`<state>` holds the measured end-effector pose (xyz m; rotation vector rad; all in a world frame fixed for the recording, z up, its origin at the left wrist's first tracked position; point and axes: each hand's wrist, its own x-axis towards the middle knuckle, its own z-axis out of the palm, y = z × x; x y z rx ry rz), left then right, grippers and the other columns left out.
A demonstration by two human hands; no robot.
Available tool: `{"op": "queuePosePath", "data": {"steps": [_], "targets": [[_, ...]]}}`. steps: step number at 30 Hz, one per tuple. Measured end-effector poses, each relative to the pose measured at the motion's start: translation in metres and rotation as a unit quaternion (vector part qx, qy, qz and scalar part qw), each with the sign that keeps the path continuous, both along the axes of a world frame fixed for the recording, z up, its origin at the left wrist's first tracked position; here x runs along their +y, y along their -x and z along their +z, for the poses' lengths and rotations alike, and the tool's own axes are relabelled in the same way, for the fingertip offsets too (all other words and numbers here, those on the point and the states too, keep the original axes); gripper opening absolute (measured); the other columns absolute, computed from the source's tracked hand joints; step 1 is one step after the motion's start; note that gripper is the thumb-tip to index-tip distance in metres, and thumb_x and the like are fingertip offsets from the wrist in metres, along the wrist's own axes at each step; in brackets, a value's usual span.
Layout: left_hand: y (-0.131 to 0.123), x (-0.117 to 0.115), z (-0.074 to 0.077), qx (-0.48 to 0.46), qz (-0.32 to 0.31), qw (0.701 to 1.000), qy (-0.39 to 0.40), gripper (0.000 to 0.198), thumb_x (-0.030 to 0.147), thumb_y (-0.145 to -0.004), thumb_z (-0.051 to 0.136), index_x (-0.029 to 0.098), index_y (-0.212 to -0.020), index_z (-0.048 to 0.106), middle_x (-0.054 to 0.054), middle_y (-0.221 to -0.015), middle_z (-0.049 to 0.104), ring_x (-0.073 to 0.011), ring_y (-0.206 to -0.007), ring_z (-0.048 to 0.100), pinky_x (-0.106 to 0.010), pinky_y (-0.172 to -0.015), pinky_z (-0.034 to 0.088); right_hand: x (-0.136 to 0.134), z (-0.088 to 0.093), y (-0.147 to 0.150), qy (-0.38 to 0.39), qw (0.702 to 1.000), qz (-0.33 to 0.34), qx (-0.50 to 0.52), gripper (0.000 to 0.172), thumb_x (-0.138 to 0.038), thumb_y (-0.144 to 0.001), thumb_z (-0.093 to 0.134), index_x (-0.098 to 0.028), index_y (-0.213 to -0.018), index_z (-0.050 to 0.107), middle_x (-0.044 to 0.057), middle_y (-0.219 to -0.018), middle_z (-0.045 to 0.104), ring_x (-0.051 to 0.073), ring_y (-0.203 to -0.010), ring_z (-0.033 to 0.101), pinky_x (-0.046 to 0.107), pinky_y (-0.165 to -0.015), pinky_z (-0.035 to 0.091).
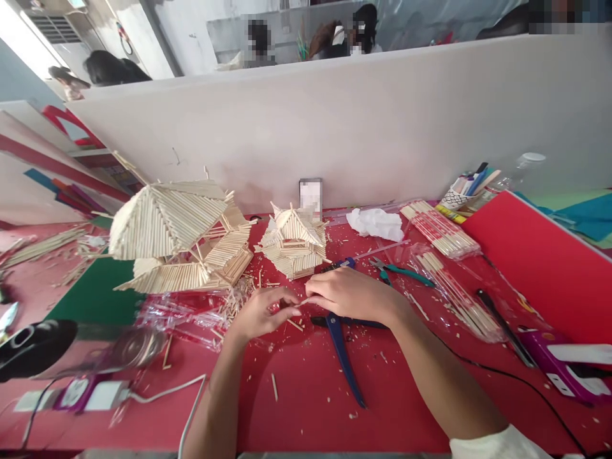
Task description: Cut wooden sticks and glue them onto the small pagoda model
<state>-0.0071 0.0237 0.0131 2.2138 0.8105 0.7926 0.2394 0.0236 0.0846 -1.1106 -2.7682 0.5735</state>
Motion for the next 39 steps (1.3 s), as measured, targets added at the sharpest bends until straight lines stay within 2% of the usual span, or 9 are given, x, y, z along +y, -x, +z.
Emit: {"op": "queuePosePath", "data": {"steps": [4, 6, 9, 12, 16, 22, 30, 39], "targets": [[-0.001, -0.001, -0.001, -0.043, -0.004, 0.992, -0.115, 0.009, 0.024, -0.099, 0.065, 0.02, -0.103, 0.072, -0.005, -0.083, 0.077, -0.0159, -0.073, 0.073, -0.027, -0.067, 0.058, 0.004, -0.005, -0.001, -0.022, 0.998, -0.036, 0.047, 0.016, -0.024, -0.107, 0.053, -0.021, -0.101, 0.068, 0.003, -0.099, 0.077, 0.018, -0.084, 0.071, 0.03, -0.066, 0.041], [-0.004, -0.001, -0.004, -0.061, 0.0, 0.98, -0.189, 0.017, 0.013, -0.098, 0.062, 0.022, -0.11, 0.07, -0.004, -0.086, 0.076, -0.0146, -0.074, 0.072, -0.026, -0.067, 0.057, 0.006, -0.006, -0.001, -0.034, 0.997, -0.05, 0.056, 0.016, -0.024, -0.107, 0.053, -0.021, -0.102, 0.067, 0.003, -0.099, 0.076, 0.018, -0.085, 0.071, 0.03, -0.067, 0.042], [-0.006, -0.002, -0.012, -0.068, 0.042, 0.949, -0.304, 0.03, 0.003, -0.095, 0.057, 0.022, -0.117, 0.068, -0.005, -0.09, 0.076, -0.0146, -0.076, 0.07, -0.027, -0.069, 0.056, 0.007, -0.008, 0.002, -0.044, 0.995, -0.059, 0.07, 0.015, -0.024, -0.108, 0.053, -0.02, -0.103, 0.067, 0.004, -0.099, 0.076, 0.017, -0.086, 0.071, 0.029, -0.069, 0.043], [-0.005, -0.003, -0.019, -0.042, 0.068, 0.924, -0.373, 0.033, 0.002, -0.094, 0.057, 0.021, -0.119, 0.068, -0.005, -0.091, 0.075, -0.0149, -0.075, 0.069, -0.027, -0.066, 0.054, 0.007, -0.009, 0.004, -0.039, 0.993, -0.07, 0.085, 0.015, -0.024, -0.107, 0.055, -0.019, -0.102, 0.067, 0.004, -0.097, 0.076, 0.017, -0.084, 0.07, 0.029, -0.07, 0.044], [-0.004, -0.003, -0.02, -0.004, 0.041, 0.902, -0.43, 0.026, 0.007, -0.1, 0.052, 0.016, -0.119, 0.068, -0.008, -0.091, 0.075, -0.0172, -0.08, 0.072, -0.028, -0.064, 0.054, 0.007, -0.008, 0.006, -0.013, 0.993, -0.089, 0.083, 0.016, -0.025, -0.106, 0.057, -0.018, -0.097, 0.069, 0.004, -0.093, 0.077, 0.018, -0.081, 0.071, 0.03, -0.073, 0.045], [-0.004, 0.0, -0.012, 0.005, 0.049, 0.89, -0.453, 0.021, 0.006, -0.098, 0.056, 0.014, -0.112, 0.069, -0.008, -0.092, 0.076, -0.0169, -0.078, 0.072, -0.028, -0.063, 0.054, 0.006, -0.011, 0.01, 0.02, 0.992, -0.081, 0.09, 0.016, -0.022, -0.106, 0.056, -0.019, -0.101, 0.071, 0.004, -0.097, 0.078, 0.02, -0.086, 0.072, 0.031, -0.076, 0.046], [-0.005, 0.003, -0.012, 0.005, 0.059, 0.882, -0.467, 0.013, 0.002, -0.095, 0.061, 0.007, -0.102, 0.07, -0.01, -0.089, 0.075, -0.0174, -0.078, 0.069, -0.028, -0.062, 0.054, 0.01, -0.017, 0.014, 0.058, 0.989, -0.068, 0.121, 0.015, -0.021, -0.106, 0.056, -0.02, -0.104, 0.071, 0.004, -0.098, 0.078, 0.019, -0.086, 0.071, 0.03, -0.074, 0.046], [-0.007, 0.004, -0.005, 0.008, 0.05, 0.888, -0.457, 0.018, 0.003, -0.099, 0.053, 0.008, -0.099, 0.07, -0.01, -0.087, 0.075, -0.0175, -0.078, 0.07, -0.028, -0.06, 0.054, 0.01, -0.018, 0.014, 0.069, 0.988, -0.074, 0.118, 0.014, -0.019, -0.105, 0.056, -0.02, -0.102, 0.069, 0.003, -0.095, 0.076, 0.018, -0.082, 0.07, 0.029, -0.071, 0.042]]}}
